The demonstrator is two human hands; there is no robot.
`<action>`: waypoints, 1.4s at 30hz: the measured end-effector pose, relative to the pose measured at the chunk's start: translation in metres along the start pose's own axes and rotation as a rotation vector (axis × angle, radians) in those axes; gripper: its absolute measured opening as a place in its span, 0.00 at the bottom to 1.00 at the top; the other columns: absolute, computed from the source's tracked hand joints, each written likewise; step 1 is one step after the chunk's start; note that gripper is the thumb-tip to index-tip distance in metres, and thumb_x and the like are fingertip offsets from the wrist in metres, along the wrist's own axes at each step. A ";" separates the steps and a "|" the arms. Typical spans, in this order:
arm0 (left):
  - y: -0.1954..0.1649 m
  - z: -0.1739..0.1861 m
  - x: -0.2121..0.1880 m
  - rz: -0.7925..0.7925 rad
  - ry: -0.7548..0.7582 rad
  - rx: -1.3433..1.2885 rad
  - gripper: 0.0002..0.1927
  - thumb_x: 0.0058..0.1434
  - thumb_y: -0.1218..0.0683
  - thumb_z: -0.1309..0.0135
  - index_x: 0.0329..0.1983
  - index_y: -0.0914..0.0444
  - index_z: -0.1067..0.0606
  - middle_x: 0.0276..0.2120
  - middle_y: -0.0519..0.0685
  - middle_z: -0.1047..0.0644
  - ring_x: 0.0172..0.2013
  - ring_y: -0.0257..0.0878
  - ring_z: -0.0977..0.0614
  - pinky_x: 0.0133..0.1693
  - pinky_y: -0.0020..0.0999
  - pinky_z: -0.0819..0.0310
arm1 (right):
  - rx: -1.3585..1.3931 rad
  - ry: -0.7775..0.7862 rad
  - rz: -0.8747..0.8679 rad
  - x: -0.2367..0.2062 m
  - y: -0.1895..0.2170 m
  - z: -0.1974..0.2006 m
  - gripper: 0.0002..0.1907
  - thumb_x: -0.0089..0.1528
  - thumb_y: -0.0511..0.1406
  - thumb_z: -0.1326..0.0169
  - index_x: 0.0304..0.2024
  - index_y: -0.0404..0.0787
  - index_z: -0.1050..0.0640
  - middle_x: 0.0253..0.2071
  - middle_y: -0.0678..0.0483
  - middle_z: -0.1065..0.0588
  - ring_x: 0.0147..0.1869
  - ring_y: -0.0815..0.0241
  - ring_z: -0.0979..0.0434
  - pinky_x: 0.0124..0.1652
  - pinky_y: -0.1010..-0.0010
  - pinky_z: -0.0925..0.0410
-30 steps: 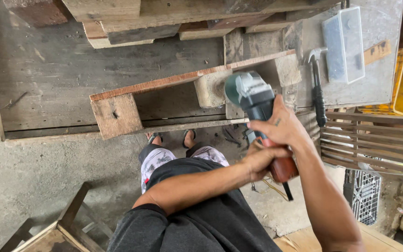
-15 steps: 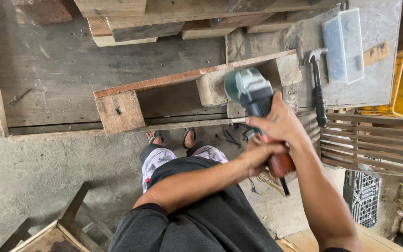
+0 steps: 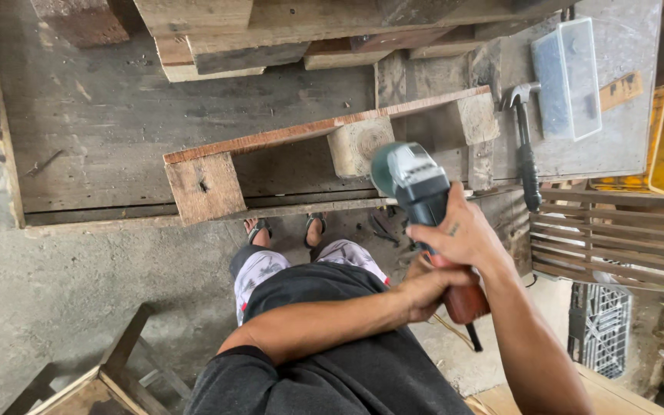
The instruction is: The person uses an angle grinder to sand the edges and surfaces of a wooden plank. They reposition the plank several times to access different sides and continue sanding until the clip ends.
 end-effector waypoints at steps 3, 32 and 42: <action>0.000 0.000 0.001 0.065 -0.029 0.023 0.19 0.54 0.67 0.37 0.50 0.66 0.25 0.44 0.51 0.20 0.46 0.45 0.16 0.52 0.48 0.19 | -0.035 -0.012 -0.100 0.000 -0.005 0.000 0.44 0.46 0.49 0.30 0.47 0.25 0.37 0.34 0.29 0.22 0.43 0.34 0.18 0.44 0.53 0.26; -0.015 0.036 0.033 -0.103 0.236 -0.066 0.30 0.58 0.66 0.41 0.64 0.64 0.32 0.53 0.53 0.23 0.54 0.48 0.19 0.57 0.44 0.22 | -0.009 -0.084 0.056 0.023 0.015 -0.007 0.41 0.48 0.46 0.35 0.52 0.30 0.39 0.34 0.30 0.23 0.39 0.30 0.19 0.41 0.48 0.27; -0.039 0.024 0.095 -0.095 0.079 0.076 0.28 0.59 0.64 0.39 0.62 0.70 0.32 0.53 0.56 0.23 0.54 0.51 0.20 0.56 0.51 0.22 | 0.055 -0.112 0.063 0.075 -0.018 0.027 0.41 0.49 0.49 0.33 0.50 0.31 0.40 0.36 0.31 0.22 0.44 0.30 0.19 0.46 0.49 0.26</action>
Point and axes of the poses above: each hand's wrist, its own x-axis towards the middle knuckle, its own z-axis out of the back of the hand, y = z × x, the point moved 5 cm from there along x, towards the middle knuckle
